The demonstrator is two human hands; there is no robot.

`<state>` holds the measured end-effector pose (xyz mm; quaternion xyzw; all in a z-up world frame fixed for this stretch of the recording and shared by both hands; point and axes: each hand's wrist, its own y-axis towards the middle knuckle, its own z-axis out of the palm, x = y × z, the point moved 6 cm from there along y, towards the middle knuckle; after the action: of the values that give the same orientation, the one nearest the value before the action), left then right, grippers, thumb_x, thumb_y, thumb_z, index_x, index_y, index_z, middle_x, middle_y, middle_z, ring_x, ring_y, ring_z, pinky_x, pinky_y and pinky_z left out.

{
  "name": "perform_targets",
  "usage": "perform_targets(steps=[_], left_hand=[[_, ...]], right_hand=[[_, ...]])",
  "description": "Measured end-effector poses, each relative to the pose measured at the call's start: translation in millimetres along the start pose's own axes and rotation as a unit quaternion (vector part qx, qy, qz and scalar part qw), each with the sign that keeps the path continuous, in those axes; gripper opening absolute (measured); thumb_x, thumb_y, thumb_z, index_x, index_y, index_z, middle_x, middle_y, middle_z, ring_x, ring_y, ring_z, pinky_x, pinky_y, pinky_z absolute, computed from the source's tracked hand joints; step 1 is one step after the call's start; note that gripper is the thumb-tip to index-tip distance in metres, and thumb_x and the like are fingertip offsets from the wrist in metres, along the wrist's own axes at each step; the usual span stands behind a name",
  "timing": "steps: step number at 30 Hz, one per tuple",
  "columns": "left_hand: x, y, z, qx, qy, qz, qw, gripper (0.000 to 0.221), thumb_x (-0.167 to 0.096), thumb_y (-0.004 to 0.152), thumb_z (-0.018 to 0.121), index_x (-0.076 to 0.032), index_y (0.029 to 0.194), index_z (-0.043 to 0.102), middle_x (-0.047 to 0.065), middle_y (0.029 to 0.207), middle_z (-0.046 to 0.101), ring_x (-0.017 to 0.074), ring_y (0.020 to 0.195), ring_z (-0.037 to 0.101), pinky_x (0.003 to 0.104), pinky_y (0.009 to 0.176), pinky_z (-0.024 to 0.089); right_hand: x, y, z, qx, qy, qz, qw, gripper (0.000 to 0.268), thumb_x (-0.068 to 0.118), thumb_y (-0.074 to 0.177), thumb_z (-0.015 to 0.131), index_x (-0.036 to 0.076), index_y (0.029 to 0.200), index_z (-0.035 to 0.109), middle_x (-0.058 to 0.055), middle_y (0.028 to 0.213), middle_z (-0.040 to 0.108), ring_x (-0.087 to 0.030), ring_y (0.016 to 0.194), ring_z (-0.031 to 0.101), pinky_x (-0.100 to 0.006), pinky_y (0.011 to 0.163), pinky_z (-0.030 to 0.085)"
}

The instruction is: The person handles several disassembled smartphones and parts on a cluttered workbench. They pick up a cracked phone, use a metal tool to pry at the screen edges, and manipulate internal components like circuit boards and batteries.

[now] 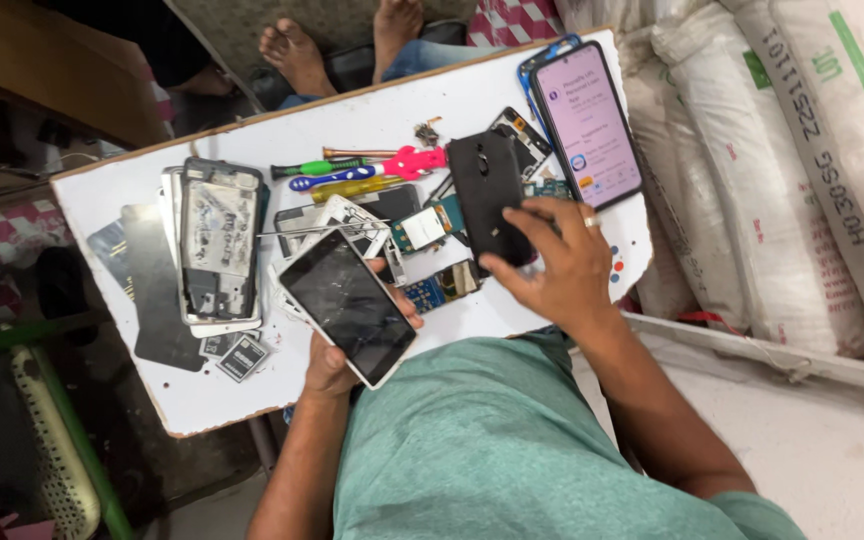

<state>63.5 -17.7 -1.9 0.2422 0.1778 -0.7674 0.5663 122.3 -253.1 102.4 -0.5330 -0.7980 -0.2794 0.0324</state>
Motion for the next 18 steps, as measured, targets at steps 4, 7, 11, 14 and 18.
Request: perform_targets(steps=[4, 7, 11, 14, 18], left_hand=[[4, -1, 4, -0.005, 0.033, -0.013, 0.999, 0.114, -0.055, 0.074, 0.090, 0.002, 0.156, 0.036, 0.025, 0.118, 0.066, 0.0368, 0.109, 0.070, 0.049, 0.097, 0.059], [0, 0, 6, -0.009, 0.038, -0.014, 0.999, 0.114, -0.054, 0.073, 0.090, 0.003, 0.155, 0.037, 0.025, 0.117, 0.067, 0.0374, 0.109, 0.071, 0.050, 0.097, 0.060], [-2, 3, 8, 0.001, 0.030, -0.013, 0.999, 0.113, -0.053, 0.074, 0.089, 0.004, 0.155, 0.036, 0.024, 0.117, 0.067, 0.0367, 0.109, 0.071, 0.050, 0.099, 0.059], [-3, 0, 10, 0.010, 0.034, -0.008, 0.999, 0.112, -0.053, 0.076, 0.088, 0.004, 0.156, 0.034, 0.024, 0.117, 0.067, 0.0358, 0.110, 0.070, 0.049, 0.100, 0.058], [-10, 8, 15, 0.029, 0.030, -0.003, 0.999, 0.110, -0.052, 0.080, 0.087, 0.005, 0.157, 0.032, 0.024, 0.119, 0.067, 0.0353, 0.112, 0.069, 0.048, 0.104, 0.056]], right_hand=[[2, -16, 9, 0.013, -0.041, 0.003, 0.999, 0.057, 0.039, 0.076, 0.091, 0.009, 0.121, 0.072, -0.017, 0.134, 0.057, -0.037, 0.120, 0.056, -0.047, 0.095, 0.051], [3, -20, 17, 0.011, -0.038, 0.010, 0.999, 0.056, 0.038, 0.077, 0.090, 0.008, 0.121, 0.072, -0.018, 0.137, 0.055, -0.037, 0.120, 0.055, -0.049, 0.096, 0.050], [4, -20, 22, 0.018, -0.003, 0.019, 1.000, 0.055, 0.036, 0.079, 0.088, 0.009, 0.123, 0.071, -0.019, 0.142, 0.052, -0.035, 0.123, 0.056, -0.048, 0.099, 0.050], [6, -19, 24, 0.024, 0.002, 0.042, 0.999, 0.056, 0.036, 0.078, 0.089, 0.009, 0.123, 0.071, -0.019, 0.143, 0.052, -0.034, 0.120, 0.057, -0.047, 0.098, 0.051], [10, 1, 24, 0.021, -0.010, 0.045, 0.999, 0.061, 0.039, 0.076, 0.091, 0.007, 0.123, 0.069, -0.020, 0.142, 0.052, -0.034, 0.117, 0.058, -0.046, 0.092, 0.051]])
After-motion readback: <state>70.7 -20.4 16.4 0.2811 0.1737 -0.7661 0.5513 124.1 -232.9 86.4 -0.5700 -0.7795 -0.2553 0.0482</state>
